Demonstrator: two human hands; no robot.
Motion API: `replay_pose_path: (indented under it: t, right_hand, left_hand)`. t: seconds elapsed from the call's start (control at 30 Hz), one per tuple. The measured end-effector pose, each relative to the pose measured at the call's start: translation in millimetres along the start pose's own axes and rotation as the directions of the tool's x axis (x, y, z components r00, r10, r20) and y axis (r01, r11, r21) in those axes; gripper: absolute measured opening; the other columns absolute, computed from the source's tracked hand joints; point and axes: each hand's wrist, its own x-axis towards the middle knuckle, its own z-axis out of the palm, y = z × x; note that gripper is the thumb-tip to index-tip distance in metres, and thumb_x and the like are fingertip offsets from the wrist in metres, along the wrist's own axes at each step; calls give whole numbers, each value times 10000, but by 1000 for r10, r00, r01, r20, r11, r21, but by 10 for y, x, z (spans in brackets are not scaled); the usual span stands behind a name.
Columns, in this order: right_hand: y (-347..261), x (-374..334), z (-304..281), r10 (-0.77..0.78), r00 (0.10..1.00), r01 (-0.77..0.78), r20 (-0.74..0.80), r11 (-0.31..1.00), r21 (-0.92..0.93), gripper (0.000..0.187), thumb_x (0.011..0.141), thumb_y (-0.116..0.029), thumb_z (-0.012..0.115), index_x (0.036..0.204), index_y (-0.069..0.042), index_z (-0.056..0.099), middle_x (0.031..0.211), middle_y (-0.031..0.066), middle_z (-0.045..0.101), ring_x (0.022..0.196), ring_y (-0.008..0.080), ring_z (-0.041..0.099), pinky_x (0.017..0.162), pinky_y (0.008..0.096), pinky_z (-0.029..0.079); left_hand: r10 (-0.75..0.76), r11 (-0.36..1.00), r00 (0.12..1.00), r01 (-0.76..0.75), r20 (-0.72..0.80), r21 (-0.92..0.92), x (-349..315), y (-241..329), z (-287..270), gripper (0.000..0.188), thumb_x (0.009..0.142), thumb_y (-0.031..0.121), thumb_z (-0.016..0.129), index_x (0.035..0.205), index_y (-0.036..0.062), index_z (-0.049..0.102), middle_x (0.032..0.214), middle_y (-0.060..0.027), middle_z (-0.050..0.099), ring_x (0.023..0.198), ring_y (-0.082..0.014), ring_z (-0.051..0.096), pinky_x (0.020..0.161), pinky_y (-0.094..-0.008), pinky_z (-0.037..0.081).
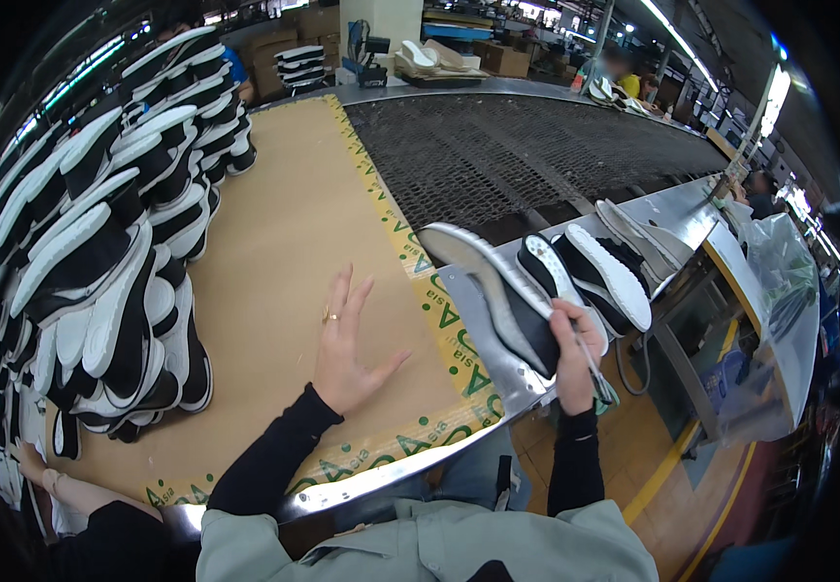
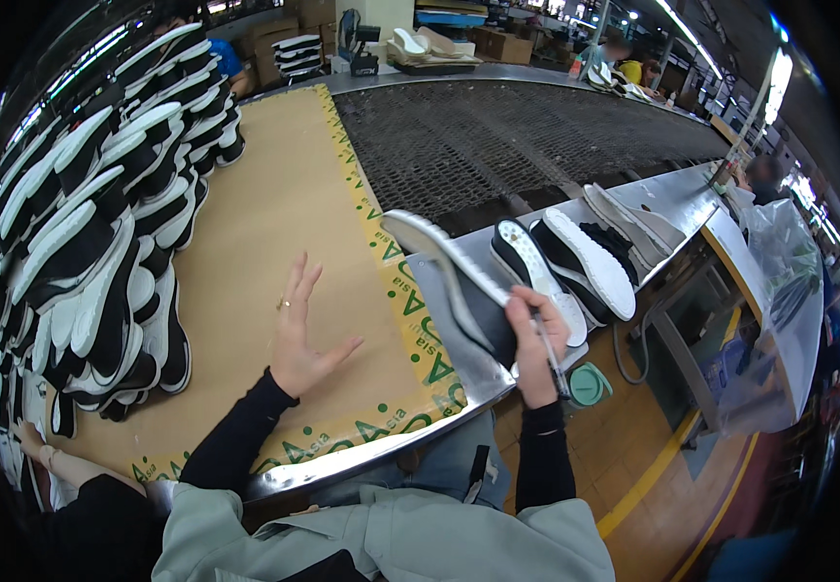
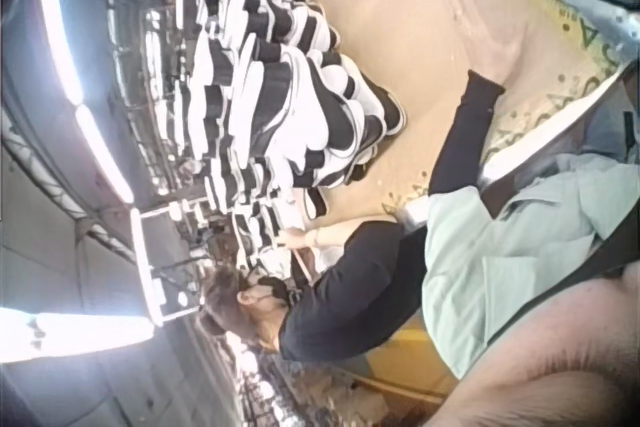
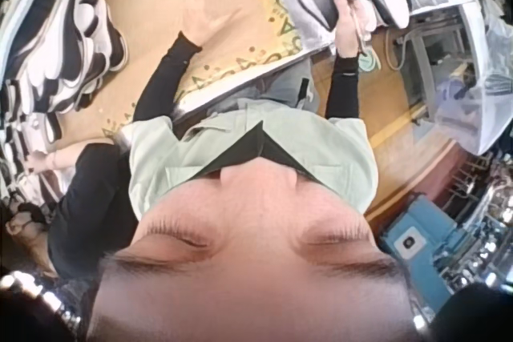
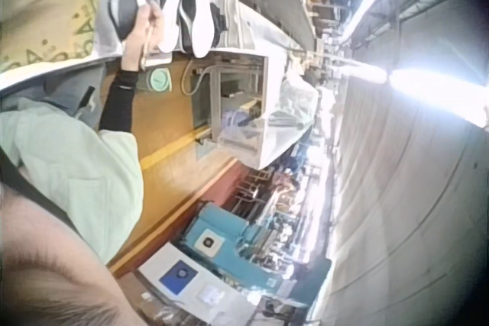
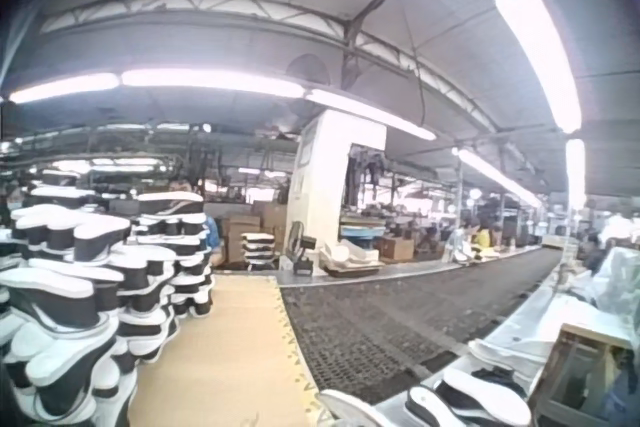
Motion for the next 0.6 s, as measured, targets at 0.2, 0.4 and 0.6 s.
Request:
replay_pose_path:
  t: [0.2,0.4,0.6]
  right_hand:
    - [72,-625,731,224,908,-285,353,950,129,217,915,-150,678,1071,0,669,969,18,670,894,69,571,835,208,436]
    - [75,-701,948,226,807,-205,546,974,-100,254,917,-142,670,1106,27,651,1010,64,686,931,94,596,859,235,457]
    - [-148,-492,1092,37,812,-45,582,999,-1,402,987,-139,555,1347,37,522,1101,141,683,984,149,641,864,273,501]
  left_hand:
    - [17,972,970,-72,241,224,201,115,-464,914,603,187,867,1416,175,448,1406,-160,472,1317,-357,447,1120,-595,226]
    - [-56,991,861,111,505,-80,155,-225,-656,446,640,187,848,1044,112,675,878,-40,680,905,-254,624,954,-449,383]
    - [-6,999,904,-12,427,39,146,-243,-542,523,608,325,866,1048,122,670,928,-54,691,905,-262,633,943,-373,364]
